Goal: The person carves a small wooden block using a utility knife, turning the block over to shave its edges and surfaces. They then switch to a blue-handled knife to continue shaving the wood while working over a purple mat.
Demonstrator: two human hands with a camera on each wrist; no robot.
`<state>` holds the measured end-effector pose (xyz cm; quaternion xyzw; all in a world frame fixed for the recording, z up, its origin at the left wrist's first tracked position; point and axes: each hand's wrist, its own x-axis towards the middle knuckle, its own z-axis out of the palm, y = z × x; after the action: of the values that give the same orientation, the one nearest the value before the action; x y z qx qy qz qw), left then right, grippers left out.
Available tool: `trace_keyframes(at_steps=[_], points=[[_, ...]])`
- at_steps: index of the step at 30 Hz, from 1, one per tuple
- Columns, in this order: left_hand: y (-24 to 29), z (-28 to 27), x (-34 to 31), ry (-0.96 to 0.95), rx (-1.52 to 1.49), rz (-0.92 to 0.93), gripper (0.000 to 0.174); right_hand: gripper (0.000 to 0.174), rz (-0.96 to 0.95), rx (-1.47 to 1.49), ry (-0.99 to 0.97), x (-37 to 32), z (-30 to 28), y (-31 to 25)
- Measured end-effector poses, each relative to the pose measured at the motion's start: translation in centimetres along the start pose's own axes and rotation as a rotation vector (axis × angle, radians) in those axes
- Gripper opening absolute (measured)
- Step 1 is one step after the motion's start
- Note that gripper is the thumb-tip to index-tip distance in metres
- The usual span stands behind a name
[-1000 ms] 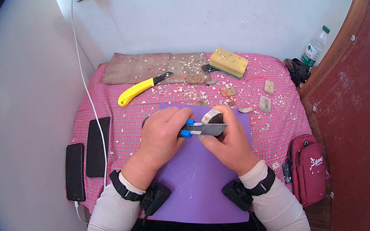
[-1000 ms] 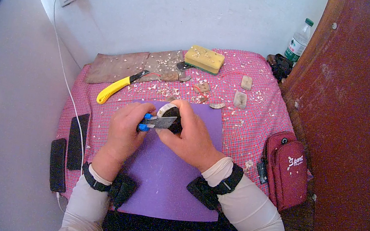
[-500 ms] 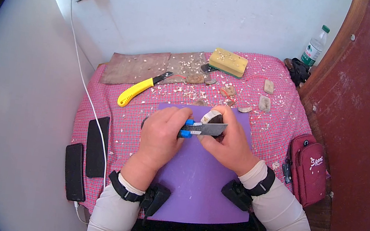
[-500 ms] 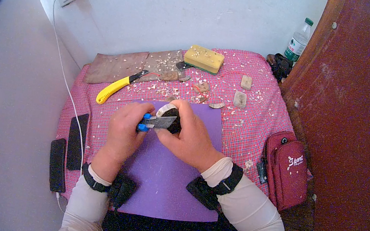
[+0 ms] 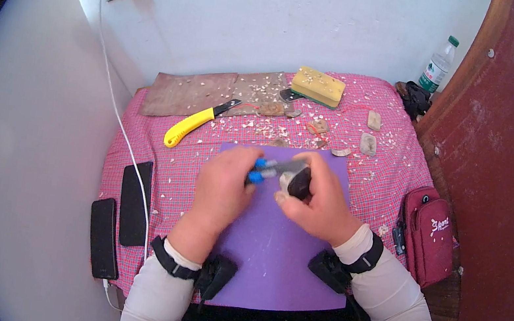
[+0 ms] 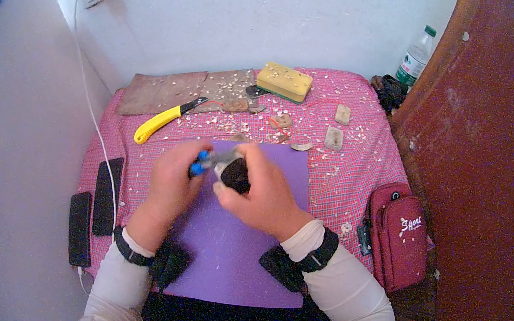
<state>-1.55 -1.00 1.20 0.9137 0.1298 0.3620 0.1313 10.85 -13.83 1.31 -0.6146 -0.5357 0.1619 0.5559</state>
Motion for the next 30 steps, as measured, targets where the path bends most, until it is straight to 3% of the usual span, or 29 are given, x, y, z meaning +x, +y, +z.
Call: trace_keyframes(at_steps=[2,4,7,10,16,19,30], points=[[-2.1,0.5,0.0,0.056,0.033,-0.028,0.035,0.041,0.017,0.025,-0.108,-0.4,0.1,-0.9],[-2.5,0.2,0.4,0.113,0.053,-0.084,0.035,0.040,0.026,0.085,-0.061,-0.2,0.4,-0.2],[-1.0,-0.1,0.4,0.081,0.024,0.046,0.033,0.039,0.056,0.107,0.018,0.2,0.2,0.4],[0.1,-0.3,0.4,-0.007,-0.002,0.055,0.031,0.038,0.035,0.109,0.038,0.4,0.2,0.7],[0.5,-0.4,0.4,0.035,-0.006,0.123,0.031,0.037,0.040,0.093,0.034,0.4,0.2,0.2],[0.7,-0.2,0.4,0.066,-0.011,0.131,0.025,0.038,0.026,0.085,0.031,0.4,0.2,0.4],[0.7,-0.1,0.4,0.046,-0.002,0.128,0.026,0.034,0.032,0.137,-0.003,0.3,0.0,0.2]])
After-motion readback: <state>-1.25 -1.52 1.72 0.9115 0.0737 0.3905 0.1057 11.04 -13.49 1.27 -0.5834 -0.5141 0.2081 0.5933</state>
